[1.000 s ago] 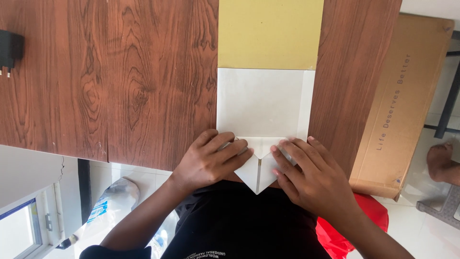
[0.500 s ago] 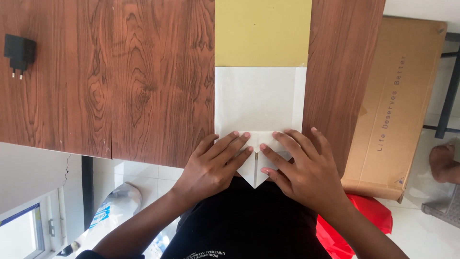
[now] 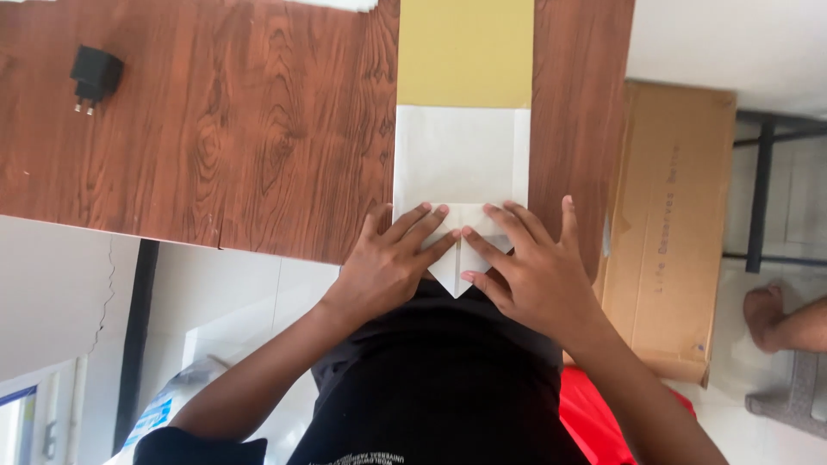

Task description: Manually folding and applying glue to the bottom of bags to seal them.

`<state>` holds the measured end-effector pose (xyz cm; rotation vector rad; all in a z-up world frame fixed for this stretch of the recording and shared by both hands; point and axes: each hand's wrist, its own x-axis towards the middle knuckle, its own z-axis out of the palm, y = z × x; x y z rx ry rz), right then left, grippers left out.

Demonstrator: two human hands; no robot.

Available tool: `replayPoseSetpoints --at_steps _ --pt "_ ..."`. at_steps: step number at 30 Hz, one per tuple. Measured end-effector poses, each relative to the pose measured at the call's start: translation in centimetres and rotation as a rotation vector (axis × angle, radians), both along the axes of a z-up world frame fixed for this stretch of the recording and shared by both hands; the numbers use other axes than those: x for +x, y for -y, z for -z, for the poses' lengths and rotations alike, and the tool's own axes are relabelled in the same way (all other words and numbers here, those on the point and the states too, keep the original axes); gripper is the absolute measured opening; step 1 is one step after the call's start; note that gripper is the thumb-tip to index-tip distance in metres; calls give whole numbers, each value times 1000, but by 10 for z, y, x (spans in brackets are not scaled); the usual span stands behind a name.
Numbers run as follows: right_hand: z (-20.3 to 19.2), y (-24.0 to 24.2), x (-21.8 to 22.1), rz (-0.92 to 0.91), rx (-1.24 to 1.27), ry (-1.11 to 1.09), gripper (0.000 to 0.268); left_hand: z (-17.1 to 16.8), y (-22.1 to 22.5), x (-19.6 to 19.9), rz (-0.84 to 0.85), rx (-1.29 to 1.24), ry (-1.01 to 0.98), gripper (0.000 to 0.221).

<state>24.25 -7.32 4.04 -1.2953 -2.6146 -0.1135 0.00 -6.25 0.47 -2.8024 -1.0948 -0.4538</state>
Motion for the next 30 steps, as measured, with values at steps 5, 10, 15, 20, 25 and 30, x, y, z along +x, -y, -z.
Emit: replayPoseSetpoints --at_steps 5,10,15,20,25,30 --pt "8 7 -4 14 -95 -14 46 4 5 6 -22 -58 46 52" --pt "-16 -1 -5 78 -310 39 44 -10 -9 4 -10 -110 63 29" --pt "-25 -10 -3 95 -355 3 42 -16 -13 4 7 -107 70 28" --pt "-27 -4 4 61 -352 94 42 13 -11 -1 7 -67 25 42" --pt "-30 -12 14 91 -428 -110 29 3 -4 -2 12 -174 121 33" --pt "15 -53 0 240 -354 -195 44 12 -10 -3 4 -226 221 34"
